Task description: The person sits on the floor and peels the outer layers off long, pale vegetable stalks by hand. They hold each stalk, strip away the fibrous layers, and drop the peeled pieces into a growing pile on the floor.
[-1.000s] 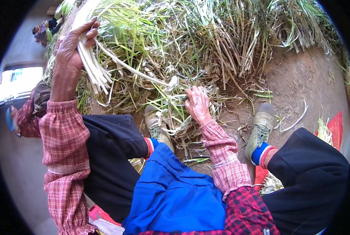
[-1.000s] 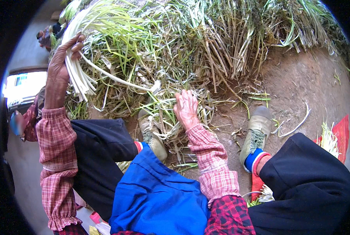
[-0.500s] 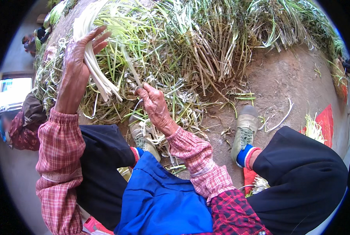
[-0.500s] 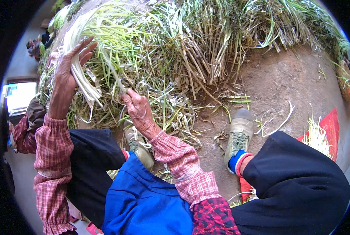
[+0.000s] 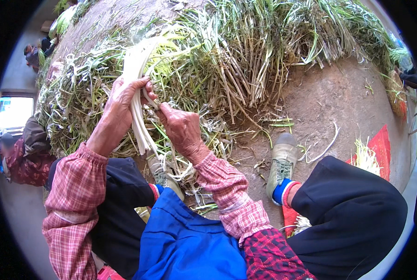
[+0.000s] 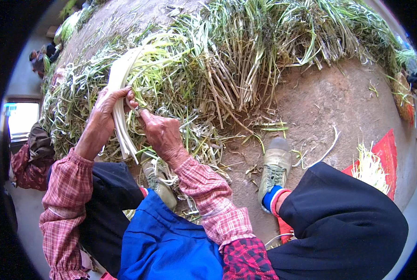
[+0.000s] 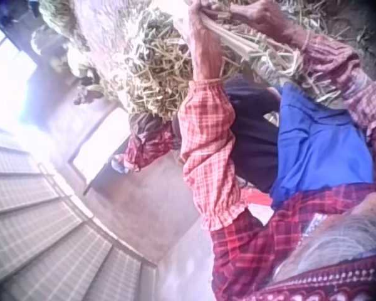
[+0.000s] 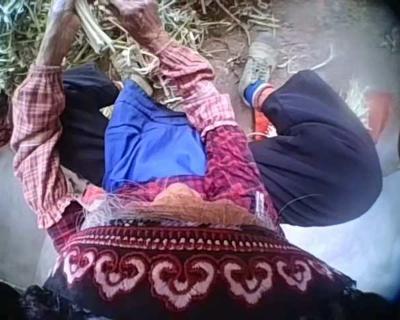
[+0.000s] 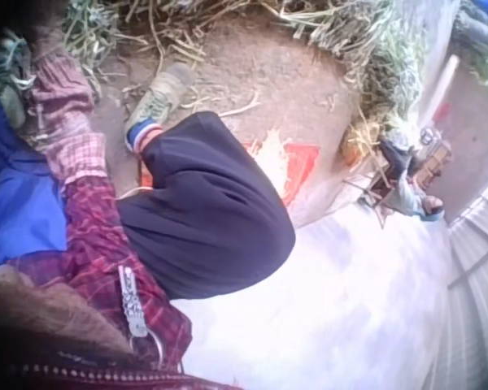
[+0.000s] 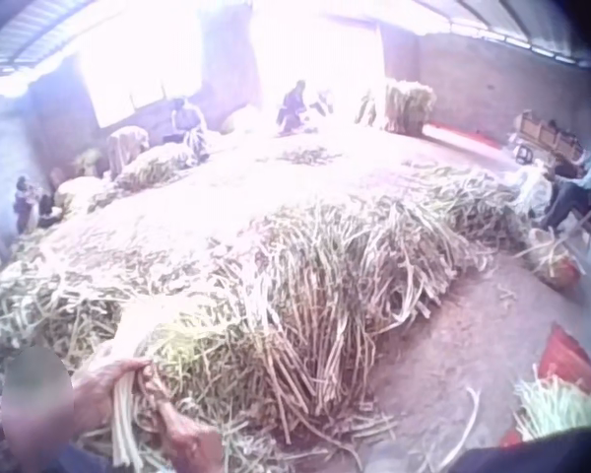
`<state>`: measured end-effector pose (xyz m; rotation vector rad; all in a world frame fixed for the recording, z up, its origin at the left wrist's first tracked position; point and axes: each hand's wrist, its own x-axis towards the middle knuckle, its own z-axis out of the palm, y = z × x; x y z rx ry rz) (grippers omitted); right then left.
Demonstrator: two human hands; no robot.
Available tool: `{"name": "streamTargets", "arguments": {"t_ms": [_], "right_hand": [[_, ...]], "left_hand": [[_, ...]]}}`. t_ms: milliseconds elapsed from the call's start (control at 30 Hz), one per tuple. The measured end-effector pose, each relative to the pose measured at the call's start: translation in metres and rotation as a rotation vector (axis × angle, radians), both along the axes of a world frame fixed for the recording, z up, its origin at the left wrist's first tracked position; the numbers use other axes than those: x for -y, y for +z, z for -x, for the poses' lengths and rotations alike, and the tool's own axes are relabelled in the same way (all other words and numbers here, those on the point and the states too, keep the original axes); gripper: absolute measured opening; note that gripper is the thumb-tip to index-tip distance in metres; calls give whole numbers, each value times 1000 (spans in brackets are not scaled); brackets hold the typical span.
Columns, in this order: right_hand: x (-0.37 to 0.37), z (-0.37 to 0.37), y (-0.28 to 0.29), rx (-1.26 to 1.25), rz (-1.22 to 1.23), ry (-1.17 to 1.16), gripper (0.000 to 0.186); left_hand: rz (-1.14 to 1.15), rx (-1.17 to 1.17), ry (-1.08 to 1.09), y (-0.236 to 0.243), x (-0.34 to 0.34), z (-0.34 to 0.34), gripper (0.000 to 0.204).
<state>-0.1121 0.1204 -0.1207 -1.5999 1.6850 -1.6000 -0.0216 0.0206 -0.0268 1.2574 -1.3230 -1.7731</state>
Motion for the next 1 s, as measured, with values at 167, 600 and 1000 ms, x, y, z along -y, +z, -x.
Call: {"name": "streamTargets", "arguments": {"t_ms": [167, 600, 1000], "right_hand": [[4, 19, -11, -58, 70, 11, 13], [14, 100, -105, -241, -316, -616, 28], [26, 117, -80, 302, -436, -332, 15]], "left_hand": [[21, 3, 42, 0, 17, -8, 20], [-1, 73, 260, 26, 47, -29, 26], [-105, -139, 184, 28, 29, -6, 40]]}}
